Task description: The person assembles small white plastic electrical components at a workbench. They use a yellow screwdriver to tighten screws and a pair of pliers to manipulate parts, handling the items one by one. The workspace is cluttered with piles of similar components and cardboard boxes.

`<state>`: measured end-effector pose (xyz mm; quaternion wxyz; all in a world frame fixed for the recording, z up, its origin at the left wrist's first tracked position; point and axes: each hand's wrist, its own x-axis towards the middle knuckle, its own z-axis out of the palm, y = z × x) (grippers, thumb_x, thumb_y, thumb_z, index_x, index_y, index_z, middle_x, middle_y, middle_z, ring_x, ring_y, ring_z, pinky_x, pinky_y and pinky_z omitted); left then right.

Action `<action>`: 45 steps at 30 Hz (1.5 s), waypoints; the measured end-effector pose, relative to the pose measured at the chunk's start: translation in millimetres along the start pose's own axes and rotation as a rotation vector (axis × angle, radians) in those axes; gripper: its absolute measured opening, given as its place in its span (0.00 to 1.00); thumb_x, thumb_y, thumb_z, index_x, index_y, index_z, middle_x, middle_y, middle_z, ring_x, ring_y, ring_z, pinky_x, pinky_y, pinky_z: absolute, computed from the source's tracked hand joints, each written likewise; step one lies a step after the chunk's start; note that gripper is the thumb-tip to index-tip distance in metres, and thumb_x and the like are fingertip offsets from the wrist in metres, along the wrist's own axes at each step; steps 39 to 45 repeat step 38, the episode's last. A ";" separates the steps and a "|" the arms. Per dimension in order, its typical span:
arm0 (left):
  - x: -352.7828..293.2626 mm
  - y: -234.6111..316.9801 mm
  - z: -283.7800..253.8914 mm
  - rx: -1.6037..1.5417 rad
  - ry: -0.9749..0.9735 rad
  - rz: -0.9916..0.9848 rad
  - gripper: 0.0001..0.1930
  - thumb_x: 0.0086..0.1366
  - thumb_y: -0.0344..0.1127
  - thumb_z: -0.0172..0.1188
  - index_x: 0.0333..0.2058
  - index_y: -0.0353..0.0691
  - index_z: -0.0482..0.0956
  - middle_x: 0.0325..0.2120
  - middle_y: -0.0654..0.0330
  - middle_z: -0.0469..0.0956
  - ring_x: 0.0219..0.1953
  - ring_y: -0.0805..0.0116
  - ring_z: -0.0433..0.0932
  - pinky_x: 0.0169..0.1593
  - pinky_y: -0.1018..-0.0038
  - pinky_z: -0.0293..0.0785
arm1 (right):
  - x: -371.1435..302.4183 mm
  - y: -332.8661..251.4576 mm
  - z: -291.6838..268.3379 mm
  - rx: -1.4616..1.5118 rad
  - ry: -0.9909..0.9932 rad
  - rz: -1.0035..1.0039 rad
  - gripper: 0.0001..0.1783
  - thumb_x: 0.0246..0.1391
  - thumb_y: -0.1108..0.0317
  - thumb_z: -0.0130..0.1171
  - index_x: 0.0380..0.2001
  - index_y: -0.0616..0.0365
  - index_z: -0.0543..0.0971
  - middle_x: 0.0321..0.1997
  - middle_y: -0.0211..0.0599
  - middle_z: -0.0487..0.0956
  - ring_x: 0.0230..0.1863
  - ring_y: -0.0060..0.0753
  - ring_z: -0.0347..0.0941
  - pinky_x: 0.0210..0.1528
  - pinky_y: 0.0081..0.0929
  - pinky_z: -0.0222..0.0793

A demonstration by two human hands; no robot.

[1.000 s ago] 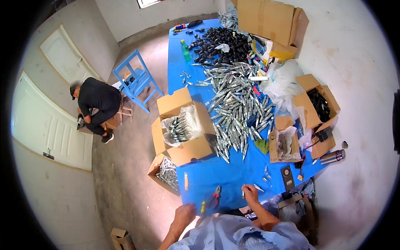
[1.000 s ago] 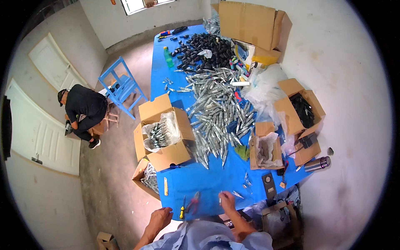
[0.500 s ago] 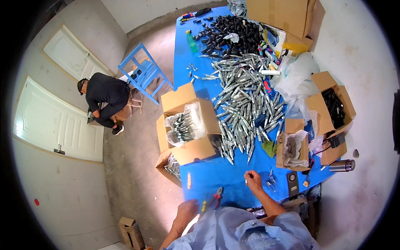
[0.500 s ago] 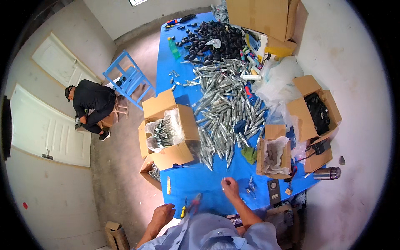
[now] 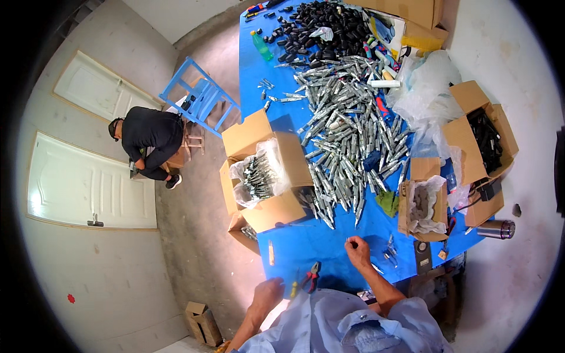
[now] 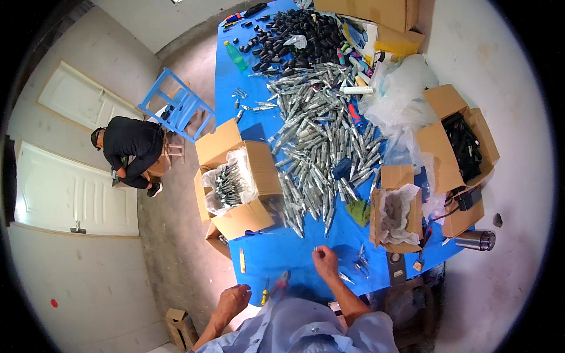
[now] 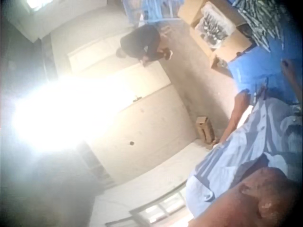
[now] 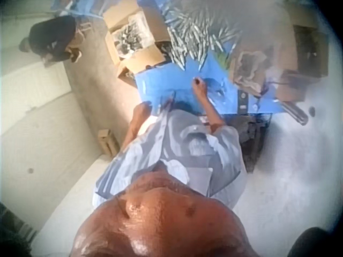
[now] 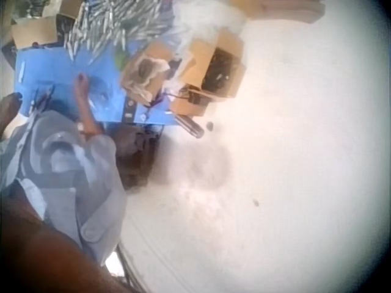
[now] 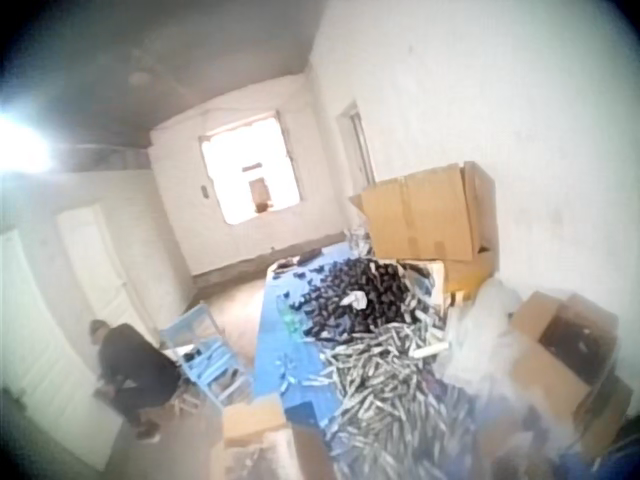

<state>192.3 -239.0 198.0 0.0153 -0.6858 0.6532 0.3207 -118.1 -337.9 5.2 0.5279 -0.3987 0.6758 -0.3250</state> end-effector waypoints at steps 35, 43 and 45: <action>4.9 53.0 -42.0 -0.484 0.318 -0.042 0.15 0.68 0.37 0.65 0.50 0.37 0.81 0.33 0.48 0.86 0.34 0.55 0.87 0.39 0.65 0.81 | -103.0 -325.6 -45.9 0.302 -0.064 -0.836 0.19 0.55 0.71 0.68 0.50 0.60 0.80 0.47 0.42 0.82 0.43 0.33 0.77 0.43 0.28 0.72; -15.7 47.2 -48.2 -0.390 0.295 -0.047 0.15 0.68 0.36 0.66 0.49 0.34 0.81 0.30 0.50 0.86 0.29 0.62 0.86 0.34 0.68 0.80 | -122.2 -370.2 -84.1 0.243 0.183 -1.277 0.22 0.56 0.51 0.64 0.42 0.58 0.79 0.43 0.47 0.80 0.47 0.41 0.75 0.51 0.41 0.70; -15.7 47.2 -48.2 -0.390 0.295 -0.047 0.15 0.68 0.36 0.66 0.49 0.34 0.81 0.30 0.50 0.86 0.29 0.62 0.86 0.34 0.68 0.80 | -122.2 -370.2 -84.1 0.243 0.183 -1.277 0.22 0.56 0.51 0.64 0.42 0.58 0.79 0.43 0.47 0.80 0.47 0.41 0.75 0.51 0.41 0.70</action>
